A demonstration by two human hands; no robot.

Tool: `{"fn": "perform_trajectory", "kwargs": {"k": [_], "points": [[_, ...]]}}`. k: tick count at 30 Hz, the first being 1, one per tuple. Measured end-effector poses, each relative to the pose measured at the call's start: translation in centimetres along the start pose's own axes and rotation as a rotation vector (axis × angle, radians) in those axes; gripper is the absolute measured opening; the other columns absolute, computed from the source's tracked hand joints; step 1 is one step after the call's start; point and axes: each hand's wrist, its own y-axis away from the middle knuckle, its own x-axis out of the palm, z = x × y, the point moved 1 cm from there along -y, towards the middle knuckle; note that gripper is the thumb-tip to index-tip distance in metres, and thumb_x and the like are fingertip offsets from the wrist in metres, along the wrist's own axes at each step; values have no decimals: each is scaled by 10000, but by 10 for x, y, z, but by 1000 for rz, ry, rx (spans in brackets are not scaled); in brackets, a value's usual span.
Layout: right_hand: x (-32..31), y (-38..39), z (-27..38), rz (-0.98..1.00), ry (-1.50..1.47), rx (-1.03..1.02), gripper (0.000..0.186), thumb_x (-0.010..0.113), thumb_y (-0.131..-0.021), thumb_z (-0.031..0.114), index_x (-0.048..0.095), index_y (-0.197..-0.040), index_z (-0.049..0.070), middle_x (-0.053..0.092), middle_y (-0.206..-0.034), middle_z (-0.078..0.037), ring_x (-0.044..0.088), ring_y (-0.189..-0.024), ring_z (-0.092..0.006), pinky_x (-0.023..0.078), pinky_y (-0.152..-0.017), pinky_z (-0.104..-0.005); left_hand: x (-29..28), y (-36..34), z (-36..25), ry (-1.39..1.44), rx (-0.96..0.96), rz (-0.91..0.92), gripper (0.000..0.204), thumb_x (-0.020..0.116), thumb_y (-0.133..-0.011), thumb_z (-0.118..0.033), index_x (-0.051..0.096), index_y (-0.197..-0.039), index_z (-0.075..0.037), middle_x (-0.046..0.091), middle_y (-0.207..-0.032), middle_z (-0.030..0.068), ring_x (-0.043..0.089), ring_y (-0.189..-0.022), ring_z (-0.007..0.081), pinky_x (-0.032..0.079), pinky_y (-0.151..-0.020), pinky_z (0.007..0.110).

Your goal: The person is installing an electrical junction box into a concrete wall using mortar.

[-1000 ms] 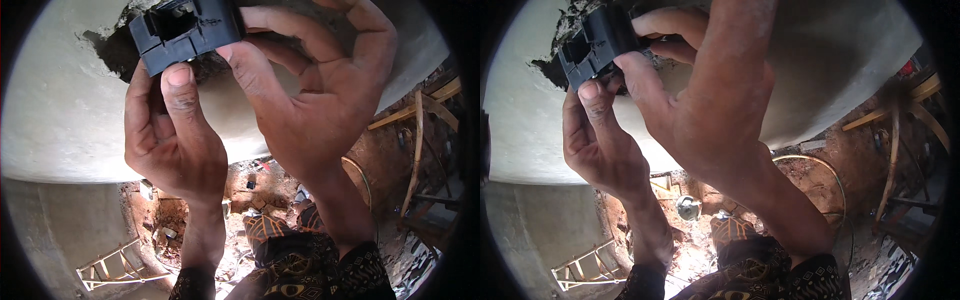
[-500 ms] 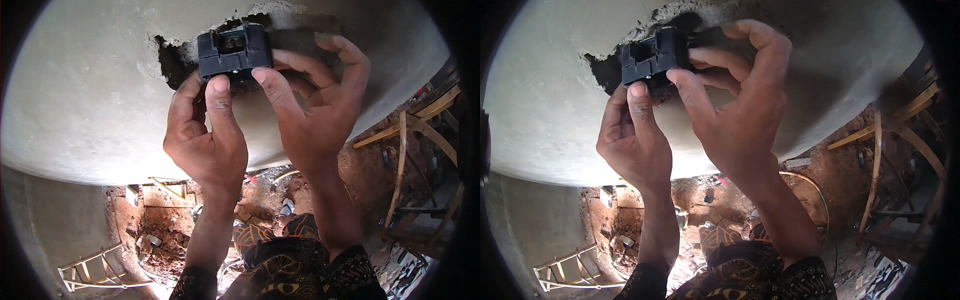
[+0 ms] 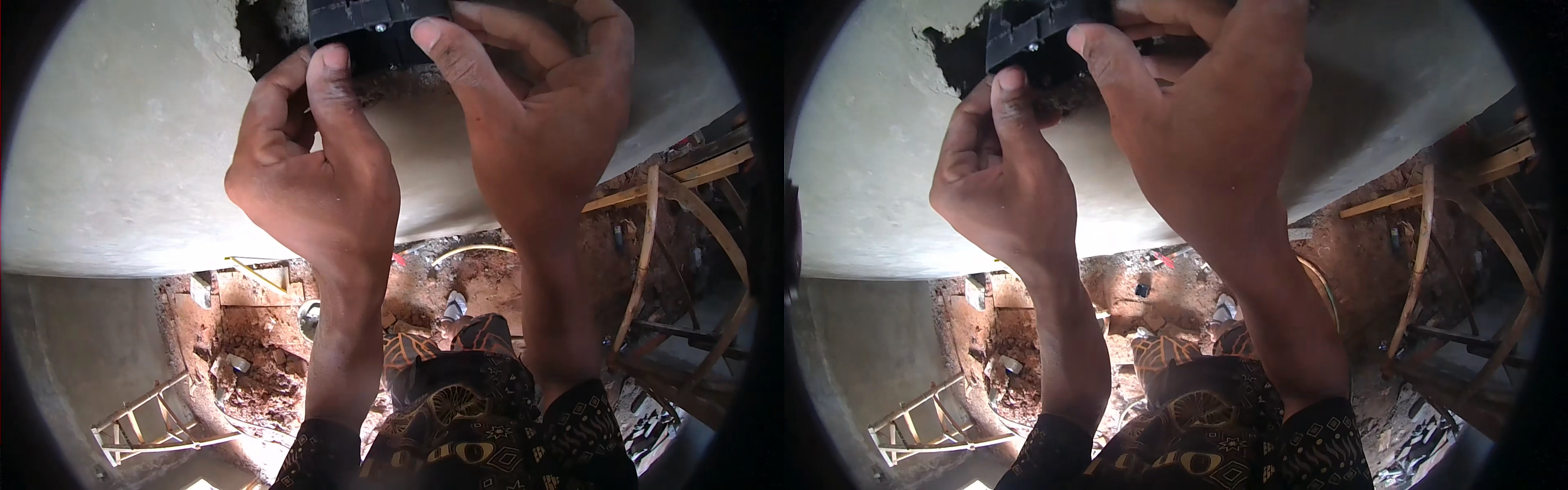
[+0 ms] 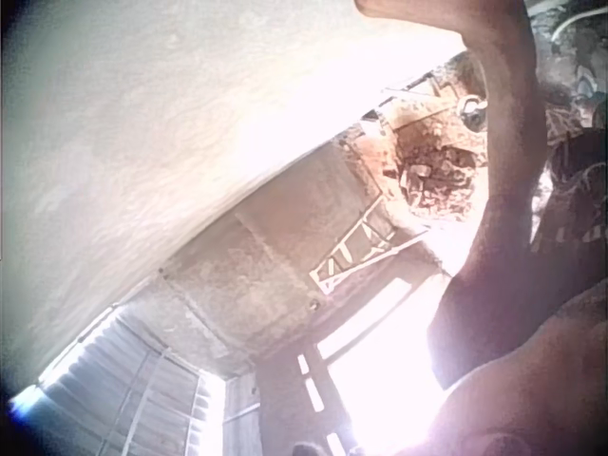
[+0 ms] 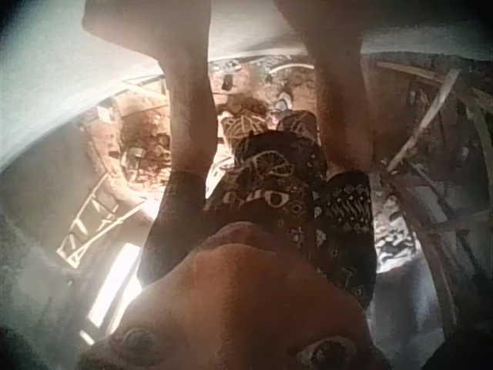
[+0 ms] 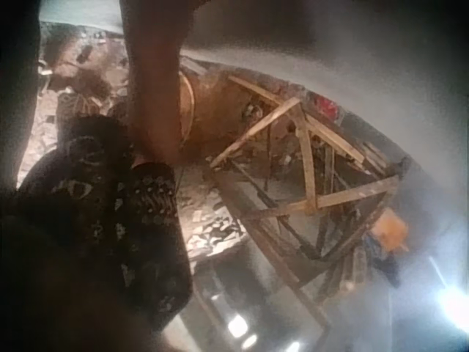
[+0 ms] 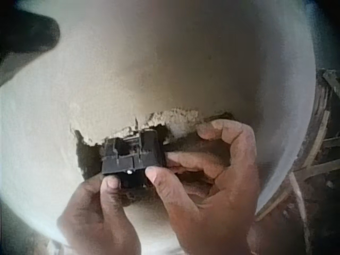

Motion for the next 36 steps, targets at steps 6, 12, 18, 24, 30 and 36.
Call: {"fn": "perform_trajectory", "kwargs": {"k": [6,12,18,24,30,36], "points": [[-6,3,-2,0,27,6,669,799,-842,-64,349,-1333,7,599,-1242,-166,702,-1050,-199,621,-827,-269,2,1,0,3,18,-7,252,726,-984,-154,717,-974,98,738,-774,107,682,-699,106,519,-641,212],[-6,2,-1,9,31,8,667,798,-843,-63,350,-1332,7,604,-1238,-168,702,-1050,-198,620,-828,-269,-3,-3,-6,-30,28,-18,265,741,-974,-178,721,-960,86,755,-788,115,705,-676,127,539,-647,224],[-6,0,-4,8,38,10,664,798,-844,-63,350,-1330,8,608,-1235,-169,702,-1050,-198,619,-828,-269,11,-5,-27,-170,-59,-39,258,732,-976,-159,724,-995,98,770,-843,141,745,-764,153,568,-689,233],[-5,0,-6,1,35,4,662,797,-845,-63,351,-1329,9,612,-1231,-171,701,-1049,-198,619,-829,-269,10,1,-9,36,-11,-70,251,697,-961,-2,663,-1164,142,757,-981,207,745,-852,169,598,-764,252],[-6,-1,-11,-10,41,-4,659,796,-846,-63,351,-1327,9,617,-1228,-172,701,-1049,-197,618,-829,-269,7,8,-4,274,161,117,403,645,-938,119,616,-1338,82,721,-1120,239,719,-976,170,605,-813,260],[-2,-2,-11,-10,38,-10,657,796,-847,-62,352,-1326,10,621,-1224,-173,701,-1049,-197,618,-829,-269,8,8,21,-16,270,-46,470,637,-913,147,650,-1358,-4,758,-1066,162,731,-899,145,599,-776,258]]}}
